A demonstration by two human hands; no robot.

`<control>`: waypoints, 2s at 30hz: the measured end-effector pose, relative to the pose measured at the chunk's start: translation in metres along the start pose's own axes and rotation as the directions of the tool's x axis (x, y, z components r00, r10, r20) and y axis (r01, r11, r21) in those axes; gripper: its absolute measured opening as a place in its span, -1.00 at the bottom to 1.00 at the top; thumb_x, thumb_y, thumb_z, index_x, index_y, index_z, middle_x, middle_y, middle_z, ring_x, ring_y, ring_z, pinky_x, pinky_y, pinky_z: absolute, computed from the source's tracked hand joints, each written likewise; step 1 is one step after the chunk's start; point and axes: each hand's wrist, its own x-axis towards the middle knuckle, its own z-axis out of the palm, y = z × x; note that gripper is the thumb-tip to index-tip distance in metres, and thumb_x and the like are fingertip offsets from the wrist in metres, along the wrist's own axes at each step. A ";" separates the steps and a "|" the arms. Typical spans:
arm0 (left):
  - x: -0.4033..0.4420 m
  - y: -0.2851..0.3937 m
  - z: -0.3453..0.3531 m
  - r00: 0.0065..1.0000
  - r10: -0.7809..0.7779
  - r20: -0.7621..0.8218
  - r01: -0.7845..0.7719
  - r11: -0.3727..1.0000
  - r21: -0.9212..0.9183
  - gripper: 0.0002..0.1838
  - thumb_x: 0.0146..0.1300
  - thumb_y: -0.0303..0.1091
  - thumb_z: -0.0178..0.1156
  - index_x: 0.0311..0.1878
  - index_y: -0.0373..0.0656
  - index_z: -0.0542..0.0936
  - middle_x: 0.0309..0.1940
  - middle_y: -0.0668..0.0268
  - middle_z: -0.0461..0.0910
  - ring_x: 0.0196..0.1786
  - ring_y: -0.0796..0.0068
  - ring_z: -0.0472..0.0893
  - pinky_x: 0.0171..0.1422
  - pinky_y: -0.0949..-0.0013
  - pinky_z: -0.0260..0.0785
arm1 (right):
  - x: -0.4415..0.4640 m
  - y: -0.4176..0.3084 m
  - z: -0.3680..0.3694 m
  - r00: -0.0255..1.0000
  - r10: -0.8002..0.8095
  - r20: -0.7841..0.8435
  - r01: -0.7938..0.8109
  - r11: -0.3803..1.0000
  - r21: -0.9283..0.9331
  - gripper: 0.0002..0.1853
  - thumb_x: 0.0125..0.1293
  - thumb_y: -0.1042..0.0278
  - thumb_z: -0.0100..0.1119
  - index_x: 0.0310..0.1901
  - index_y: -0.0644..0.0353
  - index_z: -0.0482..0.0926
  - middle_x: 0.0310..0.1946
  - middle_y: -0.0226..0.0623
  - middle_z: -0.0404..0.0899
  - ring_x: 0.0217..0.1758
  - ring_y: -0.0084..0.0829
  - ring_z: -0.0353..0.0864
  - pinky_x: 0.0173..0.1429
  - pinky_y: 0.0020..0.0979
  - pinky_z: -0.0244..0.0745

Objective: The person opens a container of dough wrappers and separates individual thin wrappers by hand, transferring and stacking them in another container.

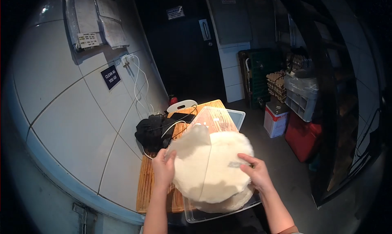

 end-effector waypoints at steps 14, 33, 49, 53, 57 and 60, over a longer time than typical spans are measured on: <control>0.011 -0.041 -0.108 0.920 -0.254 -0.298 0.141 0.925 -0.353 -0.78 0.36 -0.34 0.21 -0.04 -0.28 0.58 -0.20 0.27 0.66 -0.20 0.52 0.62 -0.09 0.43 0.48 | 0.030 -0.066 -0.029 0.974 -0.220 -0.045 0.223 0.970 0.092 -0.53 0.18 0.63 0.18 0.17 0.39 0.51 0.12 -0.05 0.53 0.07 -0.34 0.61 0.12 -0.38 0.57; -0.014 0.055 -0.161 0.861 -0.435 -0.265 0.142 0.704 -0.696 -0.69 0.40 -0.15 0.10 0.03 -0.17 0.53 -0.21 0.30 0.60 -0.22 0.47 0.61 -0.15 0.38 0.49 | 0.235 0.023 0.010 0.955 -0.283 -0.093 0.296 0.936 0.190 -0.57 0.32 0.62 0.06 0.22 0.23 0.51 0.20 -0.13 0.48 0.13 -0.44 0.53 0.21 -0.43 0.46; -0.090 0.026 0.077 0.469 -0.297 0.832 0.772 0.596 -0.222 -0.63 0.46 -0.16 0.07 0.17 -0.21 0.45 -0.17 0.33 0.54 -0.20 0.52 0.64 -0.21 0.51 0.52 | 0.008 0.032 -0.020 0.766 0.465 0.444 -0.623 0.708 0.333 -0.55 0.50 0.09 -0.03 0.17 0.34 0.40 0.03 -0.18 0.56 -0.09 -0.45 0.67 -0.04 -0.41 0.65; -0.091 0.027 0.079 0.506 -0.287 0.813 0.672 0.723 -0.163 -0.66 0.43 -0.25 0.11 0.16 -0.24 0.48 -0.11 0.27 0.55 -0.20 0.53 0.64 -0.21 0.52 0.52 | 0.004 0.051 -0.048 0.798 0.456 0.394 -0.567 0.789 0.234 -0.66 0.49 0.21 -0.01 0.05 0.34 0.49 -0.12 -0.18 0.62 -0.16 -0.41 0.70 -0.04 -0.35 0.68; -0.093 0.018 0.085 0.620 -0.179 0.764 0.476 0.860 -0.185 -0.65 0.33 -0.35 0.24 0.12 -0.27 0.49 -0.13 0.28 0.54 -0.24 0.56 0.62 -0.21 0.51 0.52 | 0.004 0.038 -0.028 0.848 0.476 0.233 -0.509 0.854 0.109 -0.76 0.45 0.32 0.08 -0.06 0.35 0.55 -0.29 -0.26 0.64 -0.29 -0.45 0.71 -0.16 -0.46 0.69; -0.096 0.018 0.093 0.681 -0.148 0.717 0.365 0.918 -0.157 -0.55 0.20 -0.33 0.37 0.10 -0.30 0.50 -0.15 0.26 0.54 -0.27 0.56 0.60 -0.20 0.49 0.51 | 0.003 0.042 -0.026 0.870 0.458 0.182 -0.469 0.883 0.016 -0.81 0.42 0.37 0.11 -0.09 0.32 0.58 -0.29 -0.31 0.62 -0.29 -0.53 0.67 -0.19 -0.50 0.68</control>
